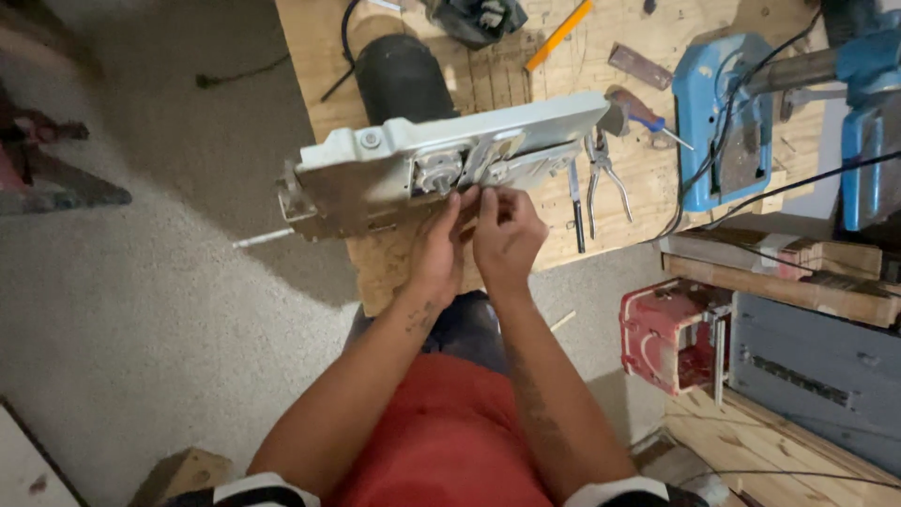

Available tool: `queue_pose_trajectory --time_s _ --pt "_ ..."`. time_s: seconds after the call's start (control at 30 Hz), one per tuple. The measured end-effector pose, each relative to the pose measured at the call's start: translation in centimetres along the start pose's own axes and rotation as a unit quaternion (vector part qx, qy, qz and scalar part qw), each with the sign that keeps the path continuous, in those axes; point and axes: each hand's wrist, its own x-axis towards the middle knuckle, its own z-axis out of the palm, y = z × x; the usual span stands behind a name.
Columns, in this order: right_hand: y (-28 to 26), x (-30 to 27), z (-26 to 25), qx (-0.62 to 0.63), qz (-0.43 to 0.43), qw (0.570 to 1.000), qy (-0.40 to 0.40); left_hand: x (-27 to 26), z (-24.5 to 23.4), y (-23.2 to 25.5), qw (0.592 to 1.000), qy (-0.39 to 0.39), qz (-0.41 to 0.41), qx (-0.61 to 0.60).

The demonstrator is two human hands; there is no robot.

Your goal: Disassembling a motor-driven tool assembly using various hand tools on a workbench.

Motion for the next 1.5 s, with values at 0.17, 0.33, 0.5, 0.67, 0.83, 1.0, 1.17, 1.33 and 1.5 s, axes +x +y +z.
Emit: queue_pose_trajectory --time_s 0.17,0.33,0.5,0.67,0.83,1.0,1.17,1.33,1.5 --pt "0.9 -0.2 0.4 -0.043 -0.007 0.999 -0.013 -0.7 0.8 0.8 1.0 0.013 -0.019 0.002" --pt "-1.4 -0.2 0.3 -0.017 0.039 0.999 -0.018 -0.3 0.3 0.8 1.0 0.006 -0.021 0.017" --pt "-1.2 -0.6 0.5 -0.011 0.07 0.997 -0.036 -0.7 0.7 1.4 1.0 0.01 -0.011 0.01" --pt "-1.8 -0.7 0.7 0.082 0.089 0.993 -0.007 -1.4 0.8 1.8 0.999 -0.012 -0.013 0.033" --pt "-0.7 -0.7 0.1 0.052 0.078 0.996 -0.009 -0.9 0.4 1.1 1.0 -0.007 -0.01 0.021" --pt "-1.6 -0.4 0.4 0.09 0.085 0.992 -0.018 -0.6 0.6 0.8 1.0 0.015 -0.015 0.018" --pt "-1.7 -0.5 0.4 0.057 0.087 0.994 -0.014 -0.6 0.6 0.5 1.0 0.021 -0.006 0.005" --pt "-0.9 0.2 0.7 0.093 0.145 0.984 -0.037 -1.3 1.0 1.5 0.999 -0.003 0.011 0.043" --pt "0.3 0.7 1.3 0.157 0.224 0.961 -0.043 -1.2 0.9 2.7 0.994 -0.053 0.025 0.098"
